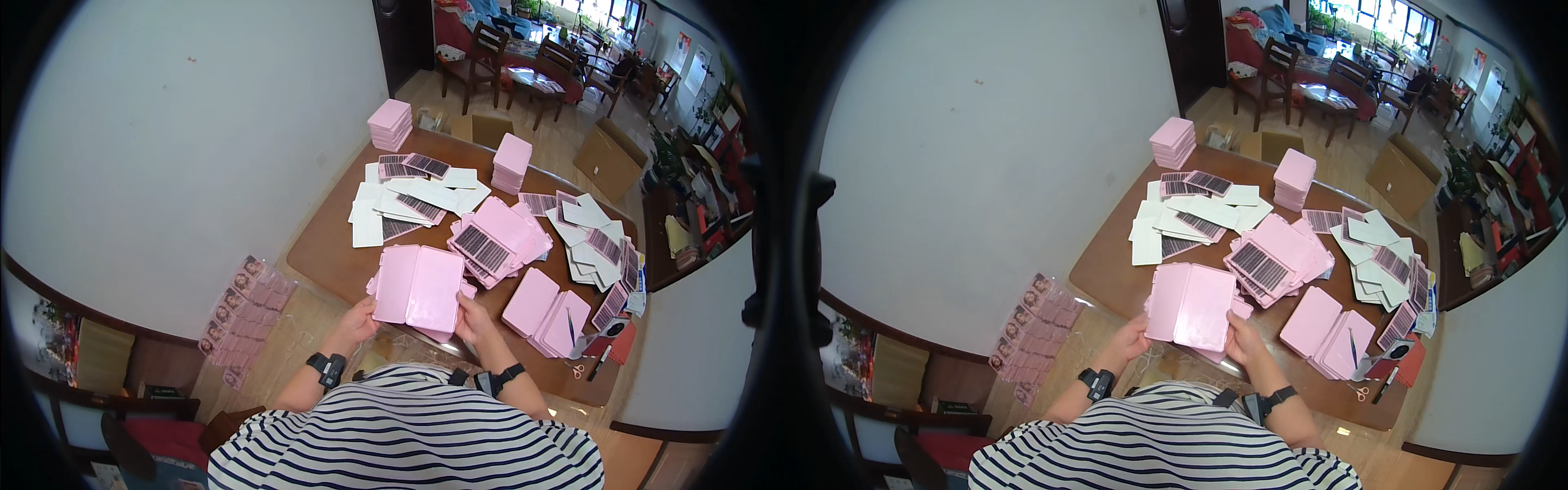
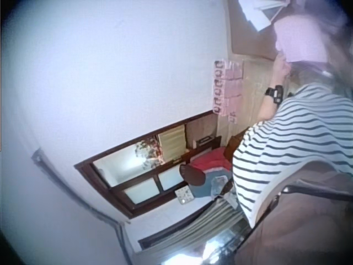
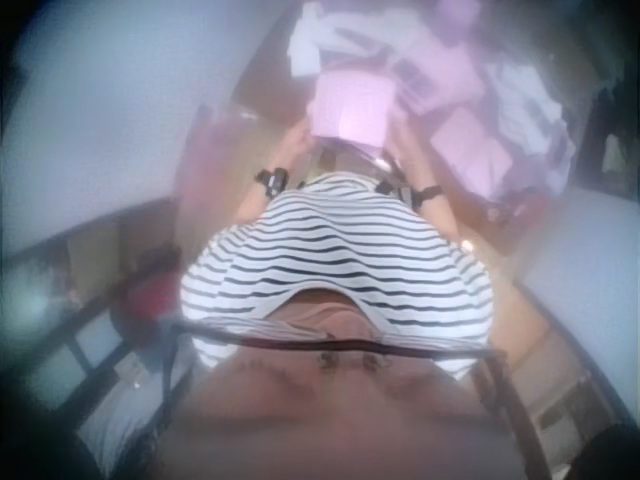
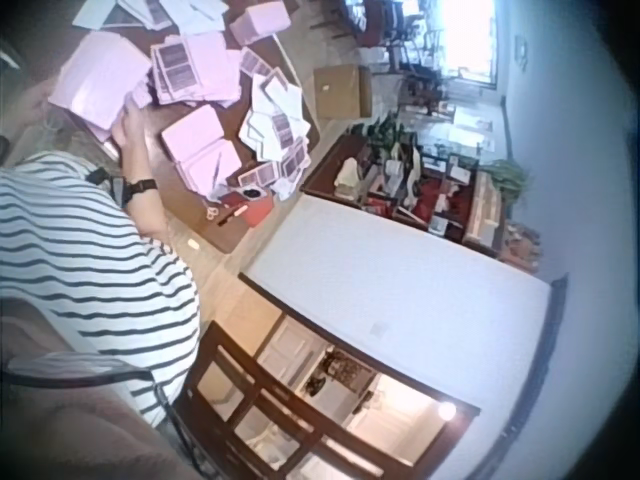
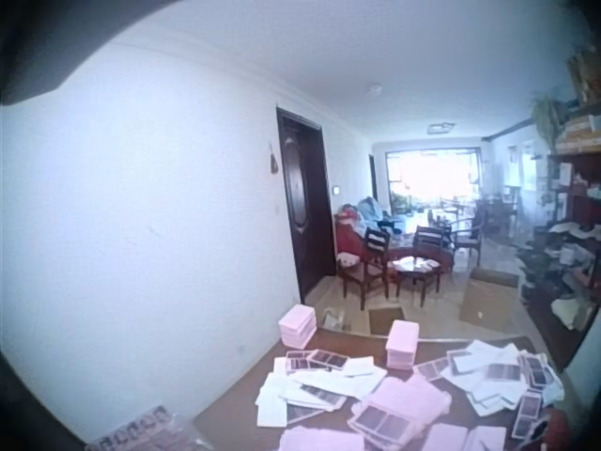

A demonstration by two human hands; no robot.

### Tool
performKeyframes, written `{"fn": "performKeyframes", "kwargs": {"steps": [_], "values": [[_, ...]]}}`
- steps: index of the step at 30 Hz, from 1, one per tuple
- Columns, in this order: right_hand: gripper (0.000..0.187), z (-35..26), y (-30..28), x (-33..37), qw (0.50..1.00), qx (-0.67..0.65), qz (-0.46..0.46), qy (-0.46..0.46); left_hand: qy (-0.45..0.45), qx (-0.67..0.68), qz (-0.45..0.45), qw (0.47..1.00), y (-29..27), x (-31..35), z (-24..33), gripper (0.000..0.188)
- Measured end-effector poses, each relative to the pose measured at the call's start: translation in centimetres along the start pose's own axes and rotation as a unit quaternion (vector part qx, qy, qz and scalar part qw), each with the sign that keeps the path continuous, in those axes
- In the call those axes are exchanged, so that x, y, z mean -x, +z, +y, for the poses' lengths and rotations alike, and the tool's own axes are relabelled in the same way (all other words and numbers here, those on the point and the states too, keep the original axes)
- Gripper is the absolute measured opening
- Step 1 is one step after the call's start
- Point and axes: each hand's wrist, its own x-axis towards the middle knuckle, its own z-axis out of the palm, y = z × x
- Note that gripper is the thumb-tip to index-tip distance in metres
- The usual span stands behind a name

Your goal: The person repeatedly picks up pink and white paper sheets, places them into pink paper packs, and stacks the completed packs on the table. The process is continuous and repetitive, with the person handling the items one at a time.

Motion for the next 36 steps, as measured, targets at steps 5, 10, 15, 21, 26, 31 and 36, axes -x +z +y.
{"fn": "performKeyframes", "kwargs": {"steps": [5,10,15,21,26,31,36], "values": [[0.041,2.9,-3.1,-1.6,0.953,0.230,0.194,-0.032,-0.065,-0.167,0.004,0.984,-5.0,-2.9,1.9,0.031],[0.033,2.3,-2.8,-1.1,0.683,0.646,0.335,-0.058,-0.062,-0.583,-0.035,0.809,-4.4,-8.0,8.8,0.026],[0.030,1.9,1.4,0.3,0.551,0.679,0.465,-0.137,0.166,-0.802,-0.081,0.569,2.9,-18.6,14.7,0.034],[0.026,3.0,0.7,3.0,0.543,0.617,0.548,-0.157,0.300,-0.847,-0.200,0.391,11.1,-34.7,12.7,0.054],[0.018,5.2,-2.9,8.1,0.539,0.541,0.627,-0.154,0.220,-0.901,-0.225,0.300,13.9,-44.8,9.4,0.063],[0.015,-0.1,-6.5,12.3,0.373,0.612,0.671,-0.186,0.140,-0.945,-0.184,0.233,14.2,-46.4,8.6,0.085],[0.018,-8.6,-11.2,12.2,0.216,0.662,0.687,-0.209,0.210,-0.914,-0.198,0.284,14.4,-46.0,9.3,0.063]]}}
